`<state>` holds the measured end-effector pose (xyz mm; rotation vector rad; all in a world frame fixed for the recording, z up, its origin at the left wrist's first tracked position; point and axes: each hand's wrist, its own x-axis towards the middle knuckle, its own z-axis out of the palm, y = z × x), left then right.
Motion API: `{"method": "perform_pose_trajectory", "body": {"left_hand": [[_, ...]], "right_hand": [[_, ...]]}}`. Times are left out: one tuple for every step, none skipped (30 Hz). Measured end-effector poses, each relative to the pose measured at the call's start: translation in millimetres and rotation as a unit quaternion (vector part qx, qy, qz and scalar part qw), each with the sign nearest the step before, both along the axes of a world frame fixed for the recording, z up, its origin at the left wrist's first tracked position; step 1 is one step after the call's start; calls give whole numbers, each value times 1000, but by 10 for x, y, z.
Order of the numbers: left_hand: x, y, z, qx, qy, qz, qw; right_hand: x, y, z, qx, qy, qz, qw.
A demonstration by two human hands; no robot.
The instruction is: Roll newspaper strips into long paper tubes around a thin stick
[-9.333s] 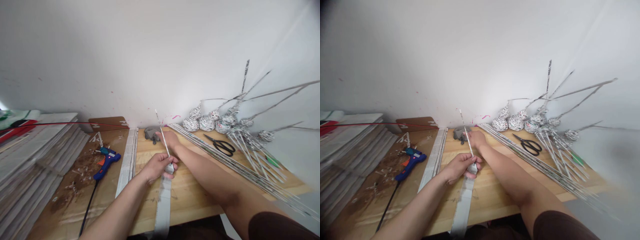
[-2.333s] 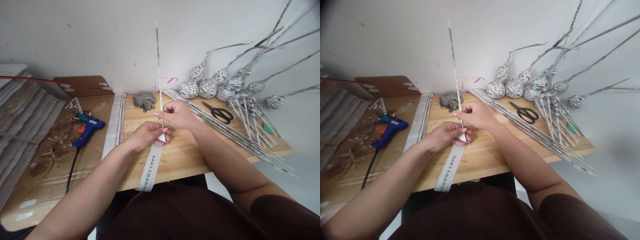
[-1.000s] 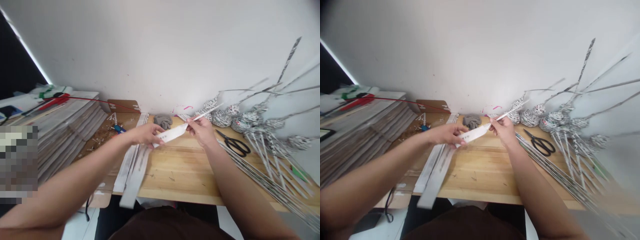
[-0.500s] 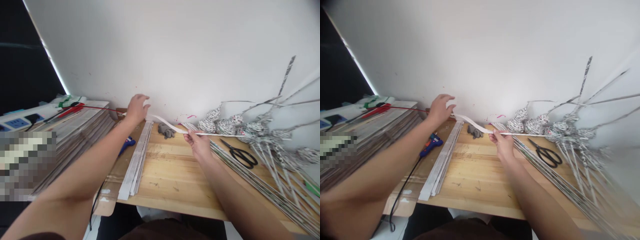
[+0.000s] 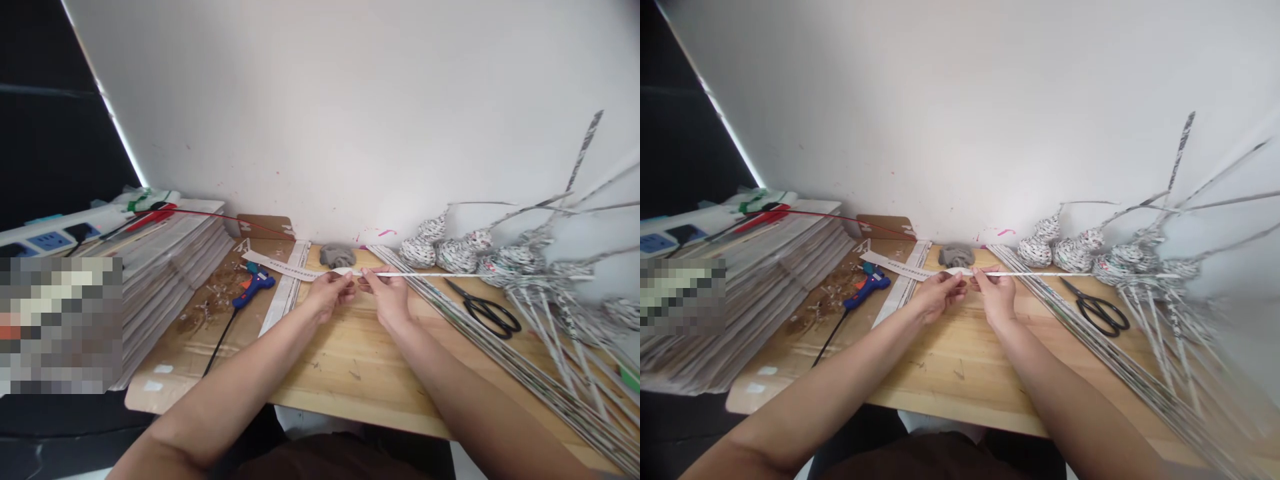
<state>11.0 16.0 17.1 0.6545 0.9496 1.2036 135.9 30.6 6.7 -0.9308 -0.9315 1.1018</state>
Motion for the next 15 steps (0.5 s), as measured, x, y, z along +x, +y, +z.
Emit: {"method": "perform_pose_trajectory", "body": {"left_hand": [[-26, 46, 21, -6, -9, 17, 1000], [-60, 99, 41, -14, -15, 38, 999], [-101, 161, 59, -23, -17, 61, 998], [-150, 233, 75, -30, -16, 86, 996], [-204, 313, 91, -38, -9, 115, 993], [-263, 398, 107, -43, -1, 131, 990], [-323, 483, 124, -42, 4, 140, 989], [-381, 562, 140, -38, 7, 138, 990], [-434, 632, 155, -35, 8, 128, 991], [-478, 689, 165, -30, 8, 111, 993], [-511, 732, 169, -24, 8, 91, 995], [-534, 761, 164, -18, 6, 70, 997], [-545, 778, 151, -13, -1, 51, 999], [-546, 784, 131, -12, -10, 39, 999], [-540, 781, 107, -15, -22, 34, 999]], "right_hand": [[7, 3, 9, 4, -8, -3, 1000], [12, 6, 17, 7, -14, -4, 1000], [16, 8, 25, 9, -19, -5, 1000], [17, 8, 32, 9, -24, -6, 1000], [17, 7, 36, 9, -28, -5, 1000], [16, 4, 38, 8, -32, -2, 999], [14, 1, 37, 6, -36, 4, 999], [11, -4, 34, 2, -41, 12, 999], [8, -9, 29, -1, -45, 22, 999], [6, -13, 23, -5, -47, 32, 998], [4, -17, 17, -9, -50, 40, 998], [4, -19, 12, -12, -52, 46, 998], [4, -20, 8, -13, -55, 50, 997], [4, -20, 6, -13, -57, 51, 997], [5, -18, 5, -13, -57, 49, 997]]}}
